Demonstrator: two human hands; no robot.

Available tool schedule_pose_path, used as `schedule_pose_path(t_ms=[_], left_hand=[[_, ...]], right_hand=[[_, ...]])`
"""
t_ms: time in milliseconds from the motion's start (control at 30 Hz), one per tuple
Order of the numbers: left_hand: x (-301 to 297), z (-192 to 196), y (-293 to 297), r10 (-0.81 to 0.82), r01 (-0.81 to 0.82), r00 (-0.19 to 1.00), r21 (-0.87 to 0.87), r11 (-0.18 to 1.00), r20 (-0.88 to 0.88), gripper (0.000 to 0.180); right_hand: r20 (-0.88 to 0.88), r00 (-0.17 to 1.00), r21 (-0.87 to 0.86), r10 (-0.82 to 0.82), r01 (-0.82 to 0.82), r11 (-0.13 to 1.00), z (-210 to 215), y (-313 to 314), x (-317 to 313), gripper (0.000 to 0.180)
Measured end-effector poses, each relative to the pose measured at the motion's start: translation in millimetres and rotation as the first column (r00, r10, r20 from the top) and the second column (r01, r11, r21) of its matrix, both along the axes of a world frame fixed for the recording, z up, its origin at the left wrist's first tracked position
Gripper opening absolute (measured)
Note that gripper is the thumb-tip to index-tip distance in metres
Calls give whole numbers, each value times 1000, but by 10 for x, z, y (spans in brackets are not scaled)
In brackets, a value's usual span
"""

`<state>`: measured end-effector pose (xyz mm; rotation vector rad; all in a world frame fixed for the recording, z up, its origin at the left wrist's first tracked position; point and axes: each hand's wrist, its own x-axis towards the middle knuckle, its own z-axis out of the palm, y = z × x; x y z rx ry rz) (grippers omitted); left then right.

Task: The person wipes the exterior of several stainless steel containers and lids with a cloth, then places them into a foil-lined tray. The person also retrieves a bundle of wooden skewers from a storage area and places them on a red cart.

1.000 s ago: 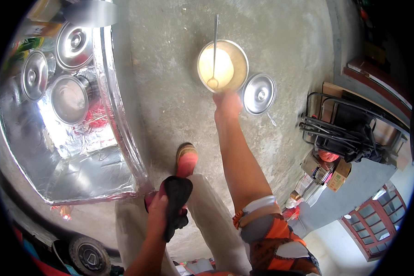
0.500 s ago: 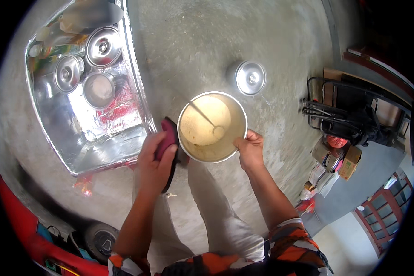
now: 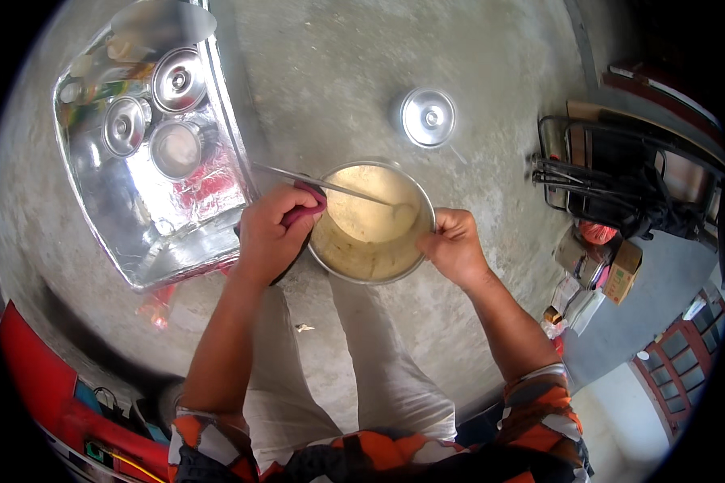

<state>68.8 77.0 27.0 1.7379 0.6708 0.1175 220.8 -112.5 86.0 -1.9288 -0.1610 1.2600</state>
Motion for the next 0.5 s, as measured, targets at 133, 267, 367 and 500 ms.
schedule_pose_path(t_ms=[133,267,367,500], left_hand=[[217,113,132,-184,183,982,27,983,34,11],[453,123,228,-385,344,913,247,906,139,11],[597,144,195,-561,485,813,352,801,156,6],[686,191,151,-629,586,768,268,765,118,9]], right_hand=[[1,993,-30,121,-121,992,37,27,159,18],[-42,971,-47,234,-236,971,-30,55,262,14],[-163,931,-132,326,-348,928,-142,98,256,10],[-234,868,-148,439,-478,866,-225,169,365,4]])
